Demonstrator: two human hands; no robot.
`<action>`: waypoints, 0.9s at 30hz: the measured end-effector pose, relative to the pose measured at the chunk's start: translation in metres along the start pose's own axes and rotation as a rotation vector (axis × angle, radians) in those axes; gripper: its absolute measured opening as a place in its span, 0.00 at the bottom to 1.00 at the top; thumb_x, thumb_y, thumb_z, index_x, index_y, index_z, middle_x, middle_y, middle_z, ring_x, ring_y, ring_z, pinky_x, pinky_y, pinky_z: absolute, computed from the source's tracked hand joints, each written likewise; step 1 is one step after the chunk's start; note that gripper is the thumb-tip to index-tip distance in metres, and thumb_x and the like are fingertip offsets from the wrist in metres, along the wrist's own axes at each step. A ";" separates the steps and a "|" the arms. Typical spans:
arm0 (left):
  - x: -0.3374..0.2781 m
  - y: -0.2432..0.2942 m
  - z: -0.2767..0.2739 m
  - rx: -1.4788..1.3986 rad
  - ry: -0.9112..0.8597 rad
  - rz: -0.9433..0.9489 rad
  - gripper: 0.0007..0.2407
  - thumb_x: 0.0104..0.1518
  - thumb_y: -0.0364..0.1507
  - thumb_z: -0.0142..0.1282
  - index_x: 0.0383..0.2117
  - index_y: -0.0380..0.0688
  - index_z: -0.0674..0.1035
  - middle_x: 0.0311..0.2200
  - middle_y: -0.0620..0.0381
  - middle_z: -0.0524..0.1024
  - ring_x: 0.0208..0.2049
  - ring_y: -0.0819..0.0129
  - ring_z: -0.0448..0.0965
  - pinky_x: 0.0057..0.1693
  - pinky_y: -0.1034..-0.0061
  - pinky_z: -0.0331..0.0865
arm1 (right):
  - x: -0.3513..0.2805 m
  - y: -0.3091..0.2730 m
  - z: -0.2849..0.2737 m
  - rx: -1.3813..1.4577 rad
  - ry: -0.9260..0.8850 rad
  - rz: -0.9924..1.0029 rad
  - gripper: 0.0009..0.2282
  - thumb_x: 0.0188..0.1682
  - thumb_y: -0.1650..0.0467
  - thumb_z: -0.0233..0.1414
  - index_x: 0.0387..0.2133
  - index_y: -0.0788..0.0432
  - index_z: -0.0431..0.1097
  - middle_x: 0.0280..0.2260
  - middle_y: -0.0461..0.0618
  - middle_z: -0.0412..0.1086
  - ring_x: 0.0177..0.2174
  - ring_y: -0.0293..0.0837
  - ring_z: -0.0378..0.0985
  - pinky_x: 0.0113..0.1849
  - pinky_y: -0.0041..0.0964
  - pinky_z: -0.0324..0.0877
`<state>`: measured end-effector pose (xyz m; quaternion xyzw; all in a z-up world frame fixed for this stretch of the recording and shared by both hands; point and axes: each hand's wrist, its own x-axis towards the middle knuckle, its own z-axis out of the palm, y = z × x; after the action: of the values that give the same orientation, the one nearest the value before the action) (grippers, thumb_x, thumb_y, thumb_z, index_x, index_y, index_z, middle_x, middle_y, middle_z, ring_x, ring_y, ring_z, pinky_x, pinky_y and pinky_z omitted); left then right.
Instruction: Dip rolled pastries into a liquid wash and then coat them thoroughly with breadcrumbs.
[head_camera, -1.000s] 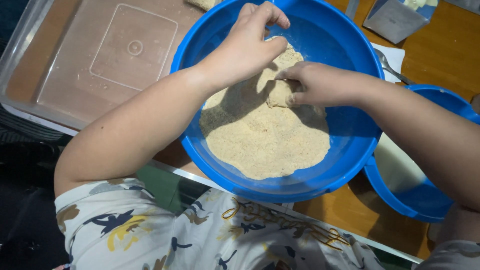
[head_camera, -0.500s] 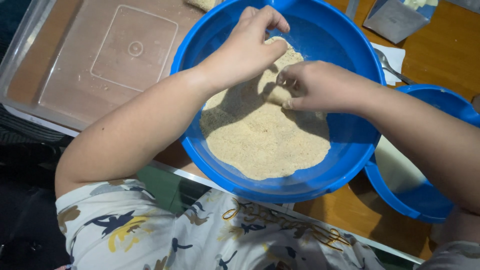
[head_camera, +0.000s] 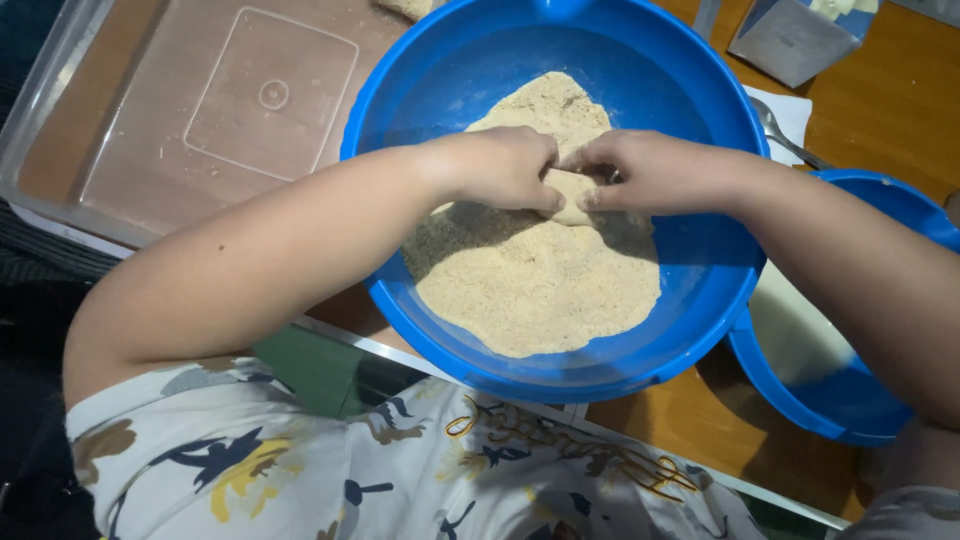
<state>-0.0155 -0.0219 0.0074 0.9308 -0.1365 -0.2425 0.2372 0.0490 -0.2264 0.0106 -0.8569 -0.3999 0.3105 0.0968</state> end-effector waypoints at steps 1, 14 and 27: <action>0.000 0.002 0.000 0.012 -0.033 -0.009 0.23 0.51 0.43 0.62 0.49 0.40 0.78 0.42 0.43 0.82 0.44 0.54 0.83 0.50 0.63 0.75 | -0.001 -0.003 -0.002 -0.050 -0.020 0.034 0.26 0.47 0.63 0.57 0.60 0.56 0.66 0.46 0.58 0.73 0.45 0.51 0.77 0.46 0.45 0.73; -0.007 0.000 -0.009 0.014 0.419 0.238 0.18 0.47 0.38 0.72 0.38 0.42 0.78 0.37 0.47 0.81 0.41 0.48 0.80 0.44 0.56 0.72 | -0.018 -0.024 0.000 -0.104 0.446 -0.061 0.15 0.44 0.71 0.63 0.43 0.61 0.70 0.38 0.57 0.71 0.37 0.52 0.77 0.39 0.48 0.74; 0.008 -0.007 0.009 -0.119 0.284 0.176 0.20 0.60 0.41 0.61 0.47 0.36 0.74 0.44 0.40 0.78 0.47 0.49 0.79 0.52 0.60 0.72 | -0.081 -0.050 -0.013 -0.416 0.536 -0.174 0.14 0.45 0.77 0.54 0.46 0.58 0.76 0.40 0.55 0.77 0.41 0.56 0.79 0.44 0.53 0.70</action>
<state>-0.0127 -0.0223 -0.0057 0.9244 -0.1678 -0.0944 0.3292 -0.0142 -0.2526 0.0785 -0.8721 -0.4865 -0.0233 0.0478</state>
